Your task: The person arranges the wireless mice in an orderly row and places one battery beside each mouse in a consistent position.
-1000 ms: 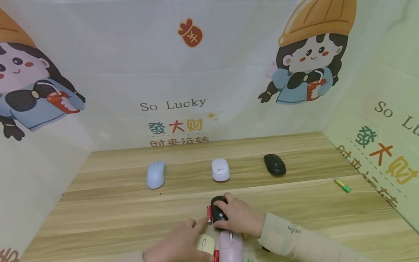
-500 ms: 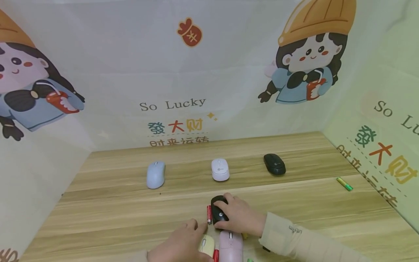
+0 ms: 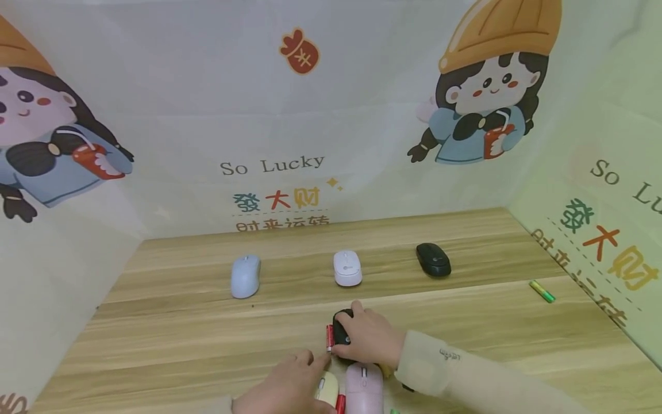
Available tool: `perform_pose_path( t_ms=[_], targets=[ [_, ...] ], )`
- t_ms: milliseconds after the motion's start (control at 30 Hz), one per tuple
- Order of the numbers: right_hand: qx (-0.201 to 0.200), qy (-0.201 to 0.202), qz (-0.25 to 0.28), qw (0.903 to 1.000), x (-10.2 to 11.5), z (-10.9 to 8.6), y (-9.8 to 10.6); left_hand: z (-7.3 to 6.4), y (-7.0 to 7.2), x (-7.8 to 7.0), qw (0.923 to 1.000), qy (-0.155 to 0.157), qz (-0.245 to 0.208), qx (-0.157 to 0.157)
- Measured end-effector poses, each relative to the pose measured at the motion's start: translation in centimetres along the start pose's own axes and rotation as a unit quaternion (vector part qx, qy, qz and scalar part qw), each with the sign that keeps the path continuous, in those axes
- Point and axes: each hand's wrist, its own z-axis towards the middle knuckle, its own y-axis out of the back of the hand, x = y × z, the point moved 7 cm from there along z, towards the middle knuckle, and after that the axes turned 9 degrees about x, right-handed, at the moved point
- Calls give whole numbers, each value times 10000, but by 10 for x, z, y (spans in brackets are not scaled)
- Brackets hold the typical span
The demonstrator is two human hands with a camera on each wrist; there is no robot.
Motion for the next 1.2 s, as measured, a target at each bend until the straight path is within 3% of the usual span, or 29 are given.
perform_pose_path(
  t_ms=[167,400,600,1200],
  targets=[
    [42,-256,62,9996,3,6,1,-4,-2,1,9999,-106,53,31],
    [191,-416,106,9989,3,13,-1,-3,-10,-1,9940,-333,990,328],
    [222,-491,294,9981,1,13,-3,0,-12,0,9948,-184,871,488],
    [189,-544,730,9957,-5,16,-2,-1,-10,-1,9967,-130,681,419]
  ],
)
